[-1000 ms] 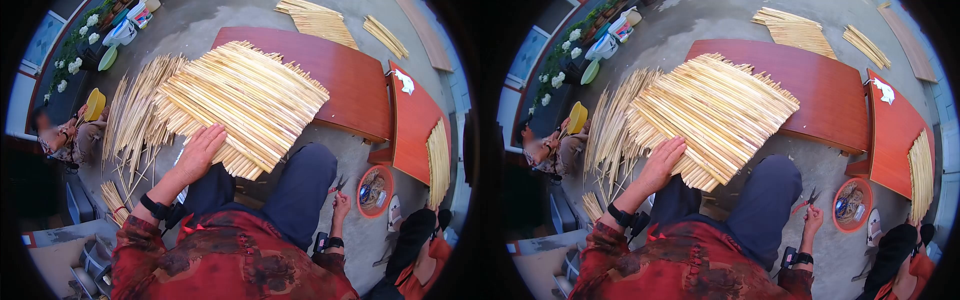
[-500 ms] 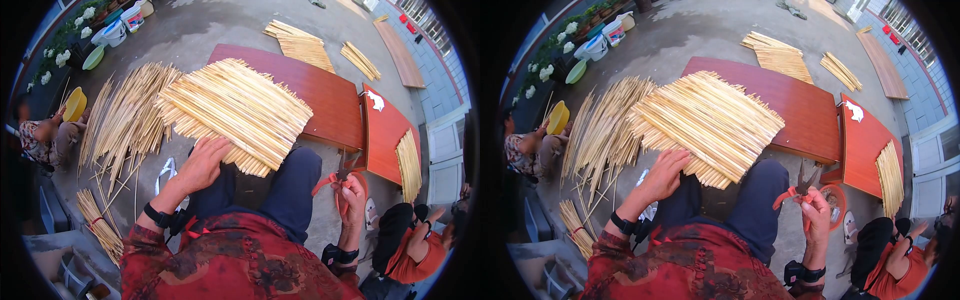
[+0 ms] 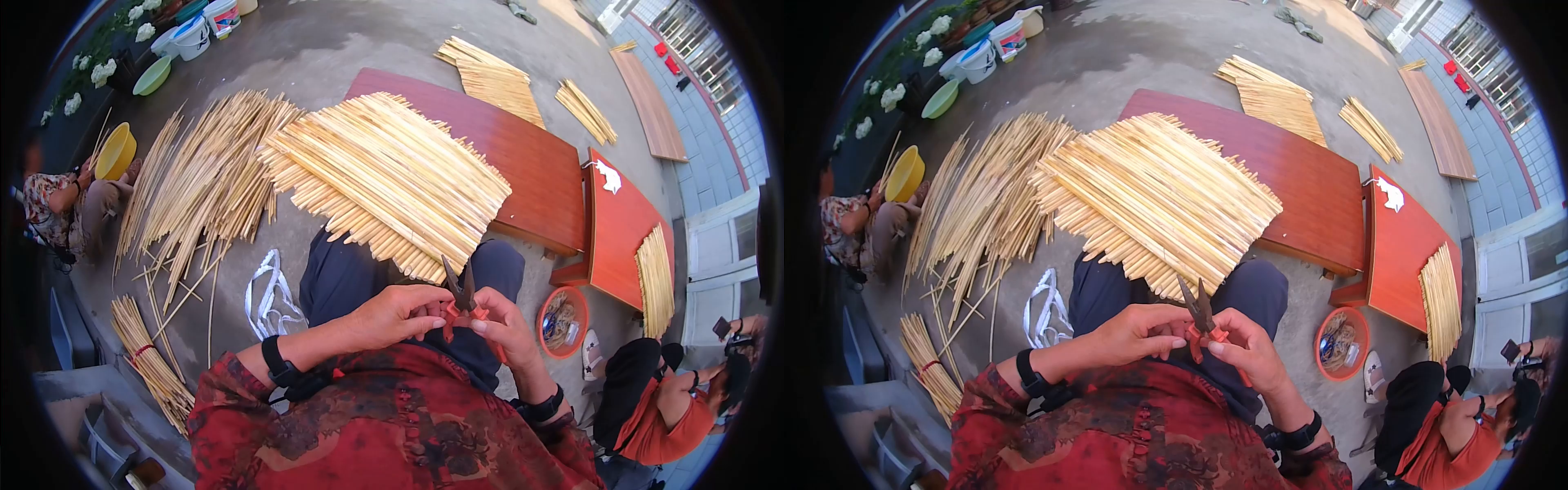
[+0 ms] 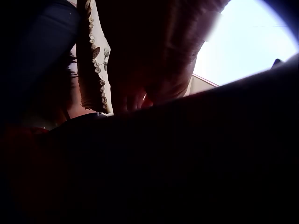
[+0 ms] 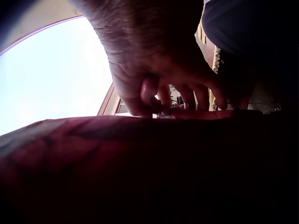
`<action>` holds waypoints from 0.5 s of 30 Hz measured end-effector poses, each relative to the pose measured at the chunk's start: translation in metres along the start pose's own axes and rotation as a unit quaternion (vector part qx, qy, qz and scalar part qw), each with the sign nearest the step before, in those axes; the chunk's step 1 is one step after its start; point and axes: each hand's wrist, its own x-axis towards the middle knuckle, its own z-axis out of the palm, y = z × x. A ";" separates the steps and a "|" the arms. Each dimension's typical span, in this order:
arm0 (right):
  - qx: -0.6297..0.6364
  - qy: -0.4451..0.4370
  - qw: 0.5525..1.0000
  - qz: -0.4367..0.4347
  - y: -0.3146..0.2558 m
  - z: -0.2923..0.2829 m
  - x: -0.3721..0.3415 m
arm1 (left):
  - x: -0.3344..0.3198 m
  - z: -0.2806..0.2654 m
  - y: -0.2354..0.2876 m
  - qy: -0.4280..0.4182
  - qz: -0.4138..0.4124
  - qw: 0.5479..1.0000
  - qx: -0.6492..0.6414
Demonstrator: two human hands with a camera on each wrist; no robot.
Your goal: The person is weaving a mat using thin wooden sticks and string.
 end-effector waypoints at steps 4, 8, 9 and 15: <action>-0.162 0.043 0.986 0.024 -0.001 0.009 0.001 | 0.007 -0.004 -0.025 -0.009 -0.059 0.998 0.017; -0.181 0.041 0.982 0.019 -0.003 0.010 0.003 | 0.010 -0.007 -0.028 -0.004 -0.035 0.994 -0.101; -0.184 0.039 0.982 0.022 -0.004 0.009 0.003 | 0.011 -0.007 -0.027 0.010 -0.023 0.994 -0.110; -0.076 0.031 0.994 0.066 0.000 -0.006 -0.001 | 0.016 -0.011 -0.033 -0.043 -0.035 0.991 -0.125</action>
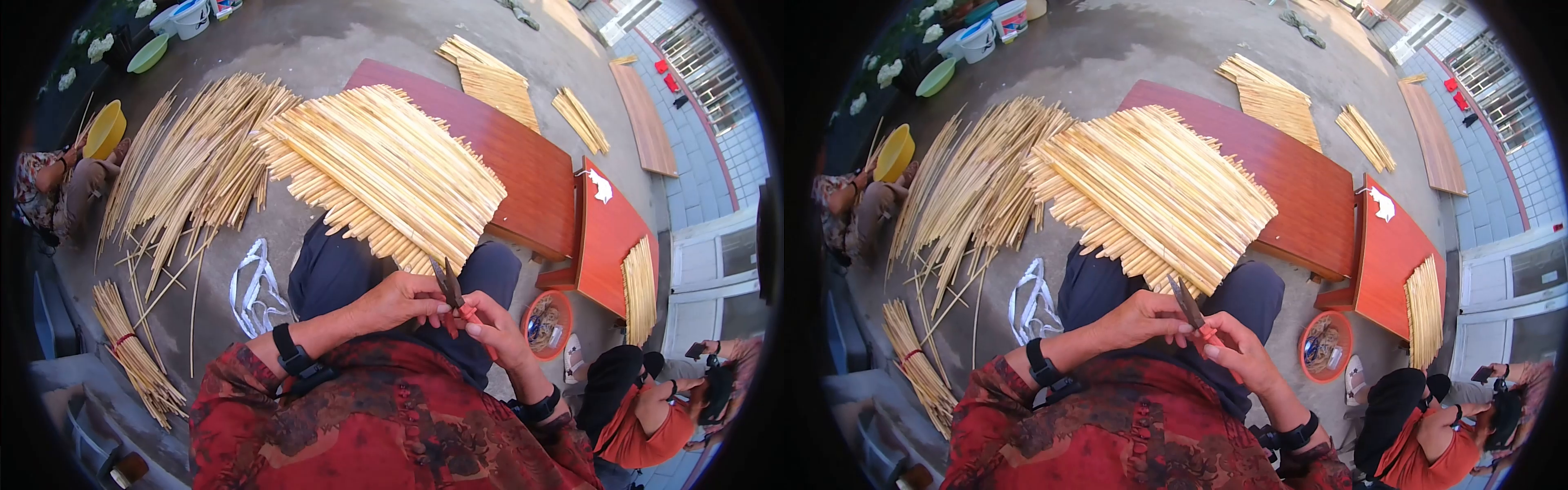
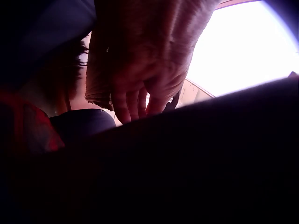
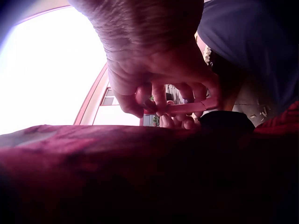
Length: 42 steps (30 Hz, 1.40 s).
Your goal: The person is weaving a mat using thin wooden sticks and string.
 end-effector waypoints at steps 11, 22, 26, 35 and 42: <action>-0.668 0.133 0.700 -0.217 -0.025 0.020 0.018 | -0.007 -0.001 0.000 -0.013 -0.006 0.986 -0.163; -0.667 0.176 0.677 -0.256 -0.014 0.030 0.027 | 0.007 0.003 -0.001 0.084 -0.002 0.962 -0.260; -0.544 0.187 0.793 -0.201 -0.014 0.027 0.024 | 0.009 0.006 -0.007 0.064 -0.011 0.954 -0.294; -0.618 0.224 0.720 -0.220 -0.019 0.022 0.027 | 0.017 0.005 -0.011 0.057 0.000 0.983 -0.174; -0.498 0.147 0.847 -0.115 -0.028 0.008 0.033 | 0.017 0.007 -0.010 0.033 -0.058 0.969 -0.237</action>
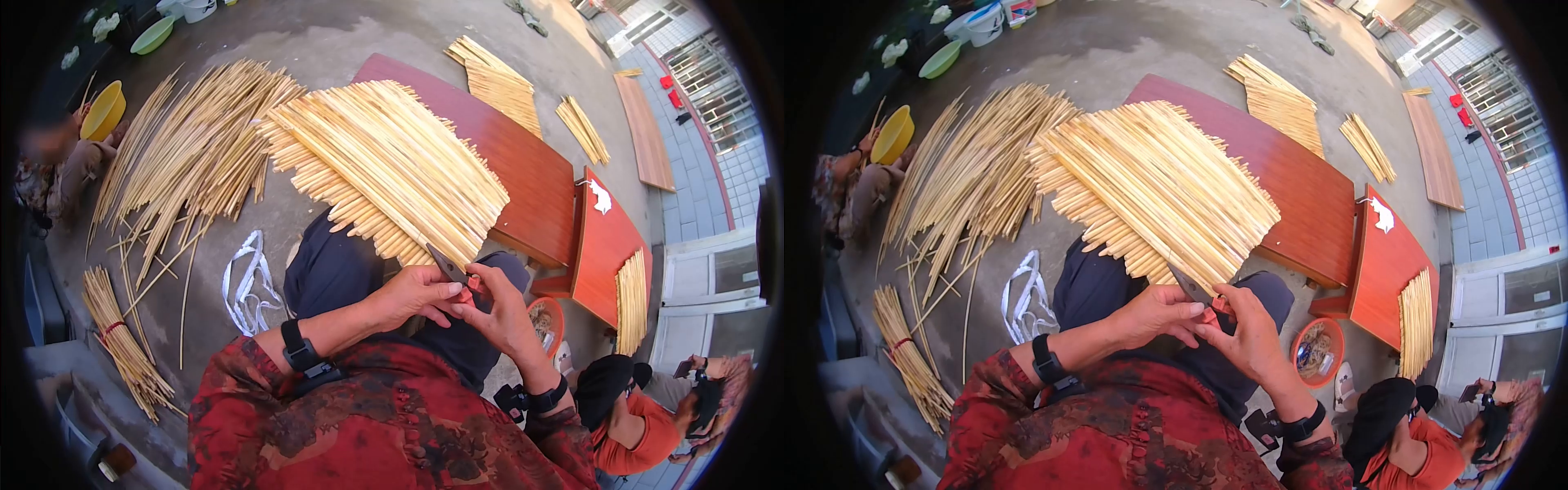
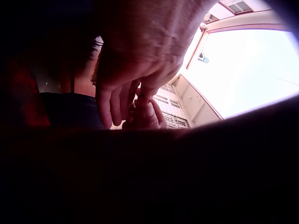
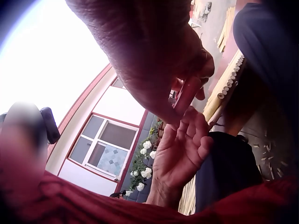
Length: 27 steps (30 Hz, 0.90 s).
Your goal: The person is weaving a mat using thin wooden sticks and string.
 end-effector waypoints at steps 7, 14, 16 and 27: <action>-0.118 -0.013 0.993 0.025 -0.002 -0.007 0.008 | 0.008 -0.003 -0.014 -0.054 -0.030 0.993 -0.106; -0.105 0.018 0.994 0.022 0.007 0.000 0.015 | 0.013 -0.003 -0.018 -0.001 -0.061 0.995 -0.082; -0.109 0.011 0.994 0.026 0.005 0.001 0.016 | 0.011 0.001 -0.018 0.015 -0.062 0.995 -0.079; -0.135 0.032 0.990 0.033 0.006 0.003 0.017 | 0.009 0.015 -0.017 0.048 -0.039 0.986 -0.152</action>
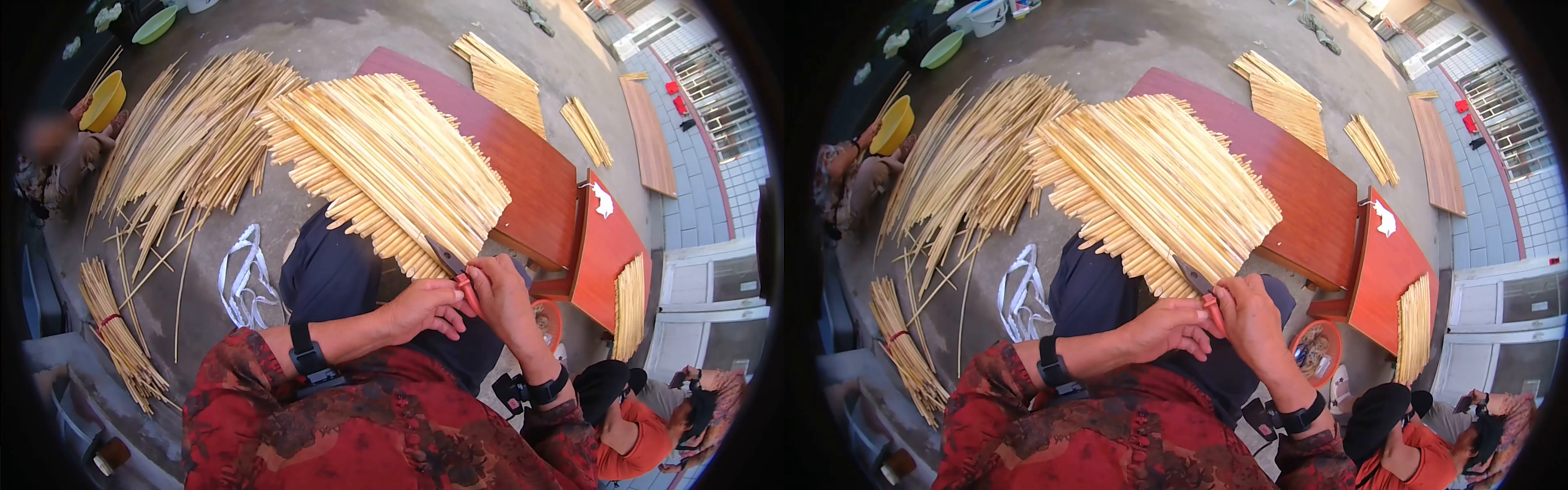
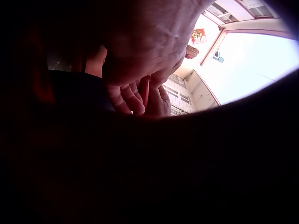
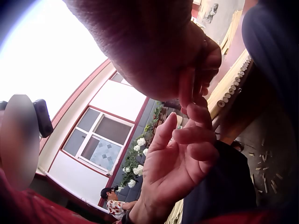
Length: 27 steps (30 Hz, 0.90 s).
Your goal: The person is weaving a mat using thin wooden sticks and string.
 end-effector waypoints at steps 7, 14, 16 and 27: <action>0.012 -0.004 1.000 0.012 0.001 0.003 0.000 | 0.013 -0.019 -0.012 -0.049 0.006 0.999 -0.001; -0.015 -0.025 1.000 -0.003 0.002 0.006 0.006 | 0.010 -0.016 -0.012 -0.034 0.006 0.999 -0.006; -0.015 -0.026 1.000 -0.004 -0.001 0.005 0.006 | 0.012 -0.018 -0.013 -0.035 0.007 0.999 -0.008; -0.003 -0.036 0.999 0.003 -0.001 0.005 0.009 | 0.014 -0.018 -0.018 -0.052 0.025 0.996 -0.067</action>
